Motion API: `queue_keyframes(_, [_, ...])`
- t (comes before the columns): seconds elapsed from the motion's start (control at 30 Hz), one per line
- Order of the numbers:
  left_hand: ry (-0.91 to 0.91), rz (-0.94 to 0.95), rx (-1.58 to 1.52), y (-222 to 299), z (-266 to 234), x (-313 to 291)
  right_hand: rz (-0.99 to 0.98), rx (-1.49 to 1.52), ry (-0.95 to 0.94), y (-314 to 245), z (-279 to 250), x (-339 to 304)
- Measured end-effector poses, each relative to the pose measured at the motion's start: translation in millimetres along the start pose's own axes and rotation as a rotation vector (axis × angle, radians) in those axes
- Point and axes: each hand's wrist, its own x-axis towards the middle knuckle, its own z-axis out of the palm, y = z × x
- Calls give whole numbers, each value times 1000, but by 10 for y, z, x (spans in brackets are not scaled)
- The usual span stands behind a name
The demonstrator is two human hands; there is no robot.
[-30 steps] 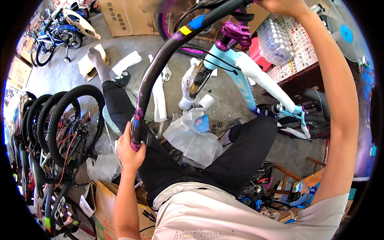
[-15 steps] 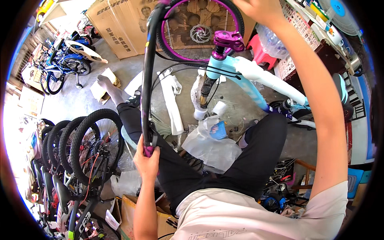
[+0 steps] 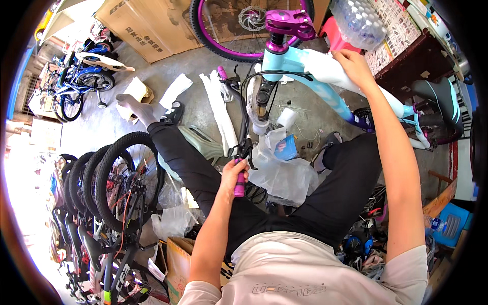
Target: The person removes protective foam from a light blue bicycle frame and uses a screwdriver to tighten the stem bolts on the handlebars. The person is sitting on the floor in a workshop environment.
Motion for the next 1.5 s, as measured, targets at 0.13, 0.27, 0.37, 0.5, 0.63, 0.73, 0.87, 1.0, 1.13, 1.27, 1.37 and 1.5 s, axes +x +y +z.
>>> queue_keyframes(0.13, [53,-26,86,-337,-18,181,-33,19,36,-37,59,-7])
queue_keyframes(0.27, [287,-171,524,-788,-215,379,-94,45,85,-8,66,-23])
queue_keyframes(0.37, [343,-193,595,-1144,-387,622,-99,74,183,-77,50,-94])
queue_keyframes(0.5, [417,-182,993,-1312,-522,763,-172,-15,287,-117,128,-262])
queue_keyframes(0.63, [698,-185,1107,-1038,-162,504,-416,-231,416,-11,230,-694])
queue_keyframes(0.73, [738,-157,1148,-994,-141,517,-440,-365,501,99,335,-897])
queue_keyframes(0.87, [813,62,1156,-895,-42,375,-402,-482,550,54,478,-1089])
queue_keyframes(1.0, [698,339,1008,-810,48,145,-372,-519,575,28,410,-1215])
queue_keyframes(1.13, [556,432,883,-897,-110,-259,-314,-490,551,57,592,-1258])
queue_keyframes(1.27, [471,585,926,-474,301,-314,-232,-528,559,132,502,-1434])
queue_keyframes(1.37, [351,741,942,-255,518,-255,-147,-477,552,213,465,-1679])
queue_keyframes(1.5, [290,938,970,251,738,-91,159,-79,503,477,552,-1877])
